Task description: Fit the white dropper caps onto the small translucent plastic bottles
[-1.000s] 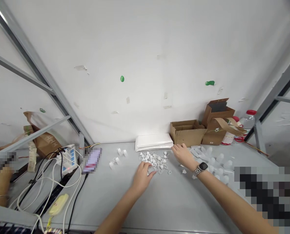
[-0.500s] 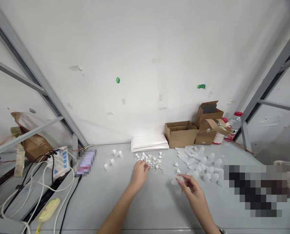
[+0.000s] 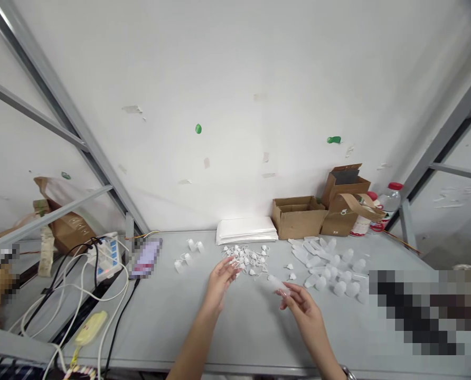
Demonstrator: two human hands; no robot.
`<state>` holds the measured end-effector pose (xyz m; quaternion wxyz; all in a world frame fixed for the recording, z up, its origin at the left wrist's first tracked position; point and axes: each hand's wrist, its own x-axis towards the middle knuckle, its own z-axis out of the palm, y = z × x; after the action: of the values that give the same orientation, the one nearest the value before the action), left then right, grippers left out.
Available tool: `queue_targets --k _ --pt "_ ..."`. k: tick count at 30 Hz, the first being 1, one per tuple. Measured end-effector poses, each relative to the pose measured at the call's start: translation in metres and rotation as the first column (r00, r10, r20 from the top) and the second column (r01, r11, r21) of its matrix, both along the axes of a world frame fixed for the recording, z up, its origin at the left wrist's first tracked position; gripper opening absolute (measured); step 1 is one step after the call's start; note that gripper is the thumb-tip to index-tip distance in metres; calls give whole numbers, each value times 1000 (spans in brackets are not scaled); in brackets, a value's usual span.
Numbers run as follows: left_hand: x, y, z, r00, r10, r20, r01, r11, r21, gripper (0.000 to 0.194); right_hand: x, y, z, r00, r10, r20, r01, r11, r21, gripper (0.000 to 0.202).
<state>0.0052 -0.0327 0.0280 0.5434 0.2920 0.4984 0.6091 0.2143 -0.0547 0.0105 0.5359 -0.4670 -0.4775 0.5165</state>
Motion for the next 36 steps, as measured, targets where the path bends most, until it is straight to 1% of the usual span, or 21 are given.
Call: queue_targets --k 3,8,13,15,17,20,23,26,31,36 --pt "3 0 -2 998 -12 65 15 999 -49 39 -6 -2 -2 998 48 43 -48 999 3 44" --pt "3 7 -7 998 19 62 -9 988 -151 30 -10 -1 -8 991 85 103 -86 996 4 41" --pt "-1 10 -5 990 50 133 -21 978 -208 17 -12 -2 -8 993 94 70 -93 995 -23 41" --pt "2 7 -2 989 84 125 -62 983 -174 20 -15 -3 -5 994 102 29 -101 994 -40 43" --pt "8 3 2 993 94 74 -87 991 -99 28 -21 -5 -1 993 117 -19 -118 992 -50 43" --pt "23 -6 7 999 42 -12 -42 999 -2 36 -31 -7 4 988 137 -73 -142 988 -55 39" --pt "37 -14 12 999 8 -33 -7 1000 28 35 -38 -7 6 987 128 -93 -132 991 -32 36" --pt "45 -20 17 999 -13 -47 15 999 32 35 -40 -6 6 991 126 -48 -126 992 -2 33" --pt "45 -22 17 998 -13 -65 16 999 41 33 -38 -8 6 988 118 97 -122 992 38 29" --pt "46 -23 15 1000 -15 16 14 998 58 33 -40 -14 6 975 81 206 -101 991 89 28"
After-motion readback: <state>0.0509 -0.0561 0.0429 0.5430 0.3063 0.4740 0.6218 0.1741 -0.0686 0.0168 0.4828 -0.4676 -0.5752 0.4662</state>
